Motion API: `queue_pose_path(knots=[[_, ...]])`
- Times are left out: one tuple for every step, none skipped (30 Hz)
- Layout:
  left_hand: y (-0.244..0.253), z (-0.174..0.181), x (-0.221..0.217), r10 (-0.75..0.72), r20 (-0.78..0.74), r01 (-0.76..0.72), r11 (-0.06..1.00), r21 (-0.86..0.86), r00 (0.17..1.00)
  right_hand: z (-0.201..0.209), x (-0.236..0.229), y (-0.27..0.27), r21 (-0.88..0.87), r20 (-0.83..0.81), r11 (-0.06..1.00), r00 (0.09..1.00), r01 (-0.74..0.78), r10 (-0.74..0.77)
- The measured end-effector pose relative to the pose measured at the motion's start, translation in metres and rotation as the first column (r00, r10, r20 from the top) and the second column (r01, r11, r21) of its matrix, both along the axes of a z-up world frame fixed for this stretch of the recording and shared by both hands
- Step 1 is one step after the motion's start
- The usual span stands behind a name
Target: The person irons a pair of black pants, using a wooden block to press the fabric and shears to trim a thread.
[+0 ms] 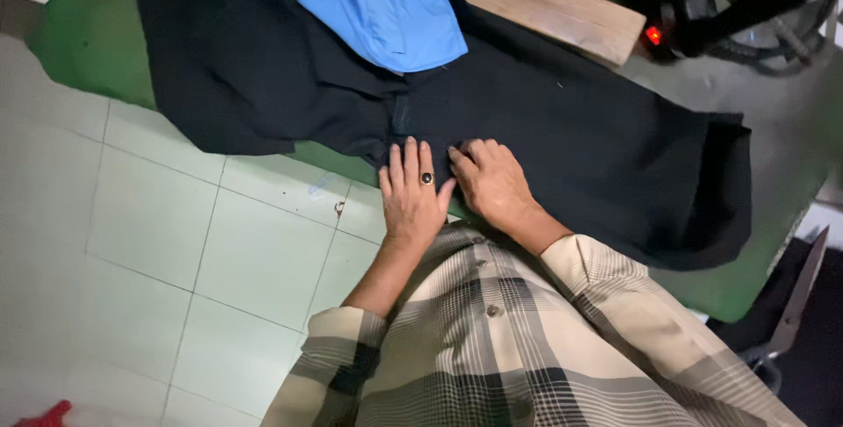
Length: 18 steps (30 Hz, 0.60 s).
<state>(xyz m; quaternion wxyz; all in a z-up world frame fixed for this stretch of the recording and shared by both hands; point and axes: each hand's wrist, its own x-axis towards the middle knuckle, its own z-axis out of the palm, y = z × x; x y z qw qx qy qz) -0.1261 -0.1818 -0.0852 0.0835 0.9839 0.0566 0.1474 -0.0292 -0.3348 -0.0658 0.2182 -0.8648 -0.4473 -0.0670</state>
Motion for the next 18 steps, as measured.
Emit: queue_pose_path(knots=[[-0.003, 0.002, -0.001, 0.01, -0.05, -0.011, 1.0, -0.024, 0.999, -0.001, 0.006, 0.002, 0.01, -0.037, 1.0, 0.999, 0.003, -0.003], [-0.006, 0.004, -0.004, 0.023, -0.105, -0.029, 0.998, -0.047, 0.994, -0.003, 0.011, 0.006, 0.022, -0.079, 1.0, 0.997, 0.002, 0.0], [-0.008, 0.007, -0.003, 0.042, -0.105, -0.047, 0.998, -0.046, 0.994, -0.005, 0.022, 0.012, 0.023, -0.079, 1.0, 0.997, -0.017, 0.019], [-0.01, 0.01, -0.003, 0.05, -0.14, -0.06, 0.996, -0.071, 0.989, -0.006, 0.032, 0.019, 0.056, -0.081, 0.997, 0.995, -0.047, 0.051], [-0.012, 0.013, -0.003, 0.057, -0.175, -0.075, 0.993, -0.096, 0.983, -0.008, 0.043, 0.025, 0.09, -0.082, 0.993, 0.993, -0.076, 0.084], [-0.011, 0.011, -0.003, 0.068, -0.174, -0.086, 0.992, -0.093, 0.982, -0.002, 0.049, 0.037, 0.093, -0.081, 0.992, 0.992, -0.087, 0.095], [-0.011, 0.009, -0.002, 0.055, -0.205, -0.074, 0.993, -0.086, 0.977, 0.003, 0.056, 0.049, 0.14, -0.083, 0.968, 0.971, -0.21, 0.223], [-0.01, 0.007, -0.001, 0.037, -0.237, -0.058, 0.995, -0.081, 0.971, 0.009, 0.062, 0.06, 0.187, -0.079, 0.928, 0.936, -0.323, 0.342], [-0.007, 0.004, -0.003, 0.044, -0.236, -0.064, 0.995, -0.078, 0.971, 0.006, 0.068, 0.062, 0.189, -0.078, 0.925, 0.934, -0.329, 0.348], [-0.005, 0.002, -0.004, 0.04, -0.21, -0.06, 0.994, -0.092, 0.977, 0.003, 0.076, 0.062, 0.065, -0.095, 0.943, 0.938, -0.328, 0.333], [-0.003, -0.001, -0.005, 0.036, -0.183, -0.055, 0.993, -0.105, 0.983, -0.001, 0.083, 0.063, -0.061, -0.111, 0.945, 0.943, -0.322, 0.314], [-0.002, 0.001, -0.004, 0.044, -0.183, -0.064, 0.992, -0.105, 0.982, -0.001, 0.09, 0.06, -0.06, -0.111, 0.942, 0.94, -0.33, 0.323], [-0.002, 0.004, -0.003, 0.048, -0.168, -0.067, 0.991, -0.113, 0.985, -0.001, 0.097, 0.058, -0.102, -0.034, 0.945, 0.951, -0.31, 0.308], [-0.002, 0.007, -0.004, 0.048, -0.154, -0.067, 0.99, -0.122, 0.987, -0.001, 0.101, 0.054, -0.142, 0.043, 0.949, 0.956, -0.282, 0.291], [0.0, 0.009, -0.008, 0.053, -0.156, -0.072, 0.99, -0.122, 0.986, -0.007, 0.099, 0.054, -0.142, 0.041, 0.947, 0.954, -0.287, 0.296], [0.002, 0.01, -0.007, 0.055, -0.151, -0.078, 0.986, -0.146, 0.987, -0.012, 0.101, 0.053, -0.181, 0.044, 0.952, 0.965, -0.247, 0.259], [0.003, 0.012, -0.006, 0.058, -0.147, -0.083, 0.982, -0.17, 0.987, -0.017, 0.103, 0.051, -0.219, 0.048, 0.954, 0.974, -0.206, 0.221], [0.004, 0.015, -0.005, 0.063, -0.146, -0.088, 0.982, -0.168, 0.987, -0.017, 0.104, 0.052, -0.218, 0.049, 0.953, 0.973, -0.211, 0.227]])
